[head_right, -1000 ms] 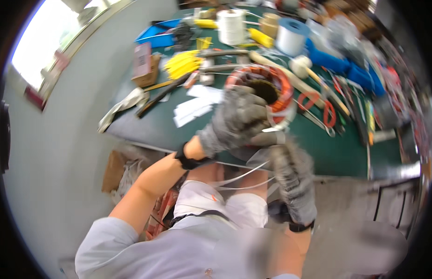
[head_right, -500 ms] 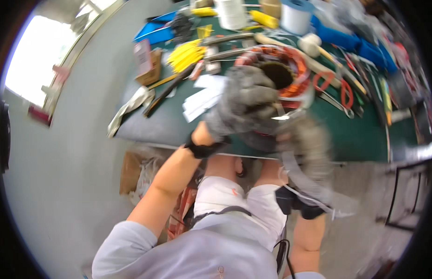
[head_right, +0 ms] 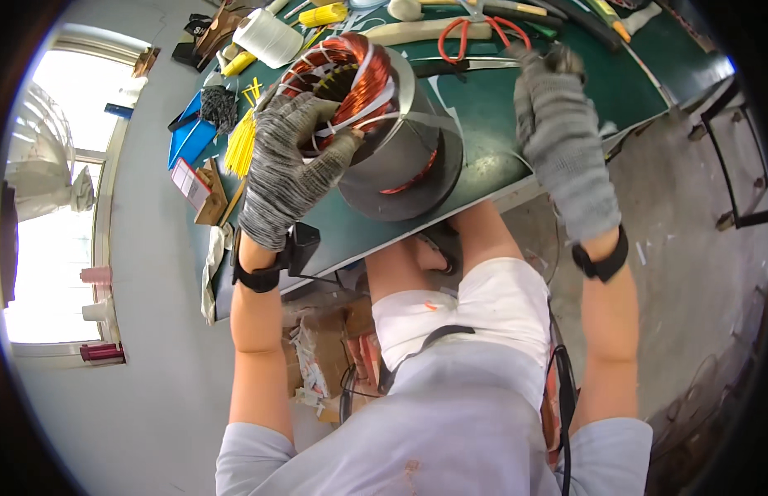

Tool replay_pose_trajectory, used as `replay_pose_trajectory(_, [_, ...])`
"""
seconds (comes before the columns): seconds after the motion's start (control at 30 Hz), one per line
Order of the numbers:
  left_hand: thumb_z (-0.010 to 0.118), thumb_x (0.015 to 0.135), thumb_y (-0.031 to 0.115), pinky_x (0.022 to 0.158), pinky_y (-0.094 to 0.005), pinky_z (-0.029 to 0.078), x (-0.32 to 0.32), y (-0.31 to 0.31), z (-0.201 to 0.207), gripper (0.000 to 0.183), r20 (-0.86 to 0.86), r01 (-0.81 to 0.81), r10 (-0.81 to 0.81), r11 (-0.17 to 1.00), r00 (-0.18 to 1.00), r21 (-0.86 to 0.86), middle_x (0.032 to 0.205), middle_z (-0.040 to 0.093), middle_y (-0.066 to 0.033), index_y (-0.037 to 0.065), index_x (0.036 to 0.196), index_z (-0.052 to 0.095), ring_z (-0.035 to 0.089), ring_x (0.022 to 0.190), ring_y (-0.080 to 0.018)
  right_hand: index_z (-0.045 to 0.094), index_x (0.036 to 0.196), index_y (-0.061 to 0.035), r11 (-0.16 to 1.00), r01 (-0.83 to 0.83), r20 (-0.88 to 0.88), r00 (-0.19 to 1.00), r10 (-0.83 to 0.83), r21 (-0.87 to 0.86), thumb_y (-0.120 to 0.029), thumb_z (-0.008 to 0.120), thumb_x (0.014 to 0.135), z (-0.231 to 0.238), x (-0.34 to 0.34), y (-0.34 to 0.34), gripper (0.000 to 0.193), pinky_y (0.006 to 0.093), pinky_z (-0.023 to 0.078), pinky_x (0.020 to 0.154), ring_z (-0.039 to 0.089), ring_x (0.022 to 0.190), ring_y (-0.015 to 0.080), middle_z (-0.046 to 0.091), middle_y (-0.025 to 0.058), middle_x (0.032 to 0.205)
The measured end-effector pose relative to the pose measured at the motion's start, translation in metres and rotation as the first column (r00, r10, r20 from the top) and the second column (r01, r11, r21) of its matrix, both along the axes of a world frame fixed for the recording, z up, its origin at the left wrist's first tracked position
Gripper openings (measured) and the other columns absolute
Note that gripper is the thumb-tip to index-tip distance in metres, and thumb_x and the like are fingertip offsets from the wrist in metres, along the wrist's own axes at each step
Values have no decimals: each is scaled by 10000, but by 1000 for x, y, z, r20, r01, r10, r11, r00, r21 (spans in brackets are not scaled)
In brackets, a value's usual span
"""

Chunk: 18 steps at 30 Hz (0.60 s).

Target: Binding and winding the coils of an electric motor stator using white thread.

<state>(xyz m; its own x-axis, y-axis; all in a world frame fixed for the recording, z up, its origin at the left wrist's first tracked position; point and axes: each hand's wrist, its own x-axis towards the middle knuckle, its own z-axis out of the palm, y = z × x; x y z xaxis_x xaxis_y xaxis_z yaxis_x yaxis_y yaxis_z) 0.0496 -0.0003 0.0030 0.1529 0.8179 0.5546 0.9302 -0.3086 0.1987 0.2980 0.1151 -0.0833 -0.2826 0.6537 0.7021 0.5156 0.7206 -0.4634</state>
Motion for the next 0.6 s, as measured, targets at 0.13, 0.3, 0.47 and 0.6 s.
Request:
replay_pose_trajectory(0.13, [703,674,242,686,-379,441,-3,-4,5,289,16,-12,13,999,1000,-50,749,606,-99,56,887,641,564,736,-275,577,1127,-79,943,-320,-81,941,328,93,-14,518,849,30,-27,-58,292,321,429,867,559,931,254,623,83,1051])
replay_pose_trajectory(0.3, [672,714,290,702,-395,452,1,3,10,331,95,-29,50,977,994,-209,753,610,-118,52,941,637,583,747,-286,565,1131,-134,960,-238,-43,971,234,-150,-125,581,793,26,-69,-70,338,387,482,774,567,911,275,554,111,1014])
replay_pose_trajectory(0.47, [640,753,396,817,-375,469,-7,12,35,481,-192,-74,-37,838,981,-540,968,637,-173,57,1092,605,610,879,-308,462,1220,-136,983,-115,-87,988,128,147,-105,581,776,10,-111,-71,461,393,486,749,548,937,293,467,129,1116])
replay_pose_trajectory(0.6, [657,708,470,1038,-488,238,-15,4,18,562,-462,-169,85,975,883,-144,1261,498,-167,85,1113,599,380,1209,-383,447,1139,-31,306,-808,-851,524,-15,-503,-110,482,895,25,-68,-93,259,201,452,612,498,696,99,477,23,803])
